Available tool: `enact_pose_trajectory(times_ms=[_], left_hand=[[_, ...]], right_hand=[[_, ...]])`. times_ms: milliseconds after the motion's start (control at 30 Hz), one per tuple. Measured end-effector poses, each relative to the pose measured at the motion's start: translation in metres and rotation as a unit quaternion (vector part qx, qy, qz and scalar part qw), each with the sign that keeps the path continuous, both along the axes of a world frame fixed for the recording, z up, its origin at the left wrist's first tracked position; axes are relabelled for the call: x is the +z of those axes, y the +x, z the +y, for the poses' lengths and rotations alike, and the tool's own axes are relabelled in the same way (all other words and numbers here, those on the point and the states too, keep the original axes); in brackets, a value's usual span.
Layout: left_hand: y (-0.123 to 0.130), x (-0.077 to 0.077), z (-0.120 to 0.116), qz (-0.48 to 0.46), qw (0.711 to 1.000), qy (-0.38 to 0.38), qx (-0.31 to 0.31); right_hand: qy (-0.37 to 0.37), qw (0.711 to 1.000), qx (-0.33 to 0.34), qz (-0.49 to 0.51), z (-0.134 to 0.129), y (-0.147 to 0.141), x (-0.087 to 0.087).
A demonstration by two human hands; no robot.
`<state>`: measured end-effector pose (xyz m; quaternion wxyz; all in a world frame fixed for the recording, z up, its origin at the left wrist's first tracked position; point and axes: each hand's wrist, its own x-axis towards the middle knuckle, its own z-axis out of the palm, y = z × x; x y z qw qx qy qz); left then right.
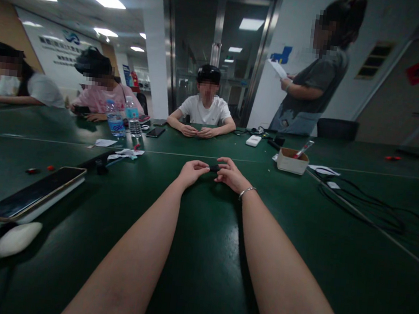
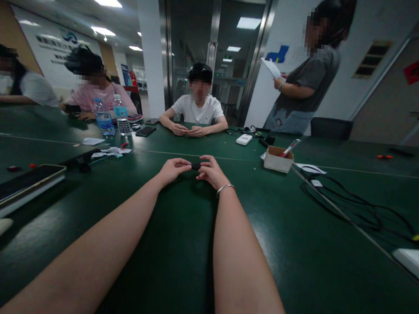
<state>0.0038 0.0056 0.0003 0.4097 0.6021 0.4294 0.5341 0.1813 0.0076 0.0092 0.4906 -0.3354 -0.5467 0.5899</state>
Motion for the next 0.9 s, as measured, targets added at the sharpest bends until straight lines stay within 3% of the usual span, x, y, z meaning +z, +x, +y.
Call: enact_pose_trajectory(times_ms=[200,367,500,900], left_hand=[[0.0002,-0.0001,0.0007,-0.005,1.000,-0.001,-0.002],[0.0004,0.0002,0.0006,-0.006,1.000,-0.004,0.002],[0.0006,-0.0003,0.0008,-0.005,1.000,-0.001,0.003],[0.0000,-0.0035,0.0044,-0.001,1.000,0.002,0.015]], right_hand=[[-0.021,0.999,-0.017,-0.042,0.0025,-0.0005,-0.0016],[-0.008,1.000,-0.018,0.008,-0.0003,-0.0010,0.0005],[-0.031,0.999,-0.024,-0.032,-0.0015,-0.0017,0.0016],[-0.012,1.000,-0.008,-0.019,0.0019,-0.0008,-0.0009]])
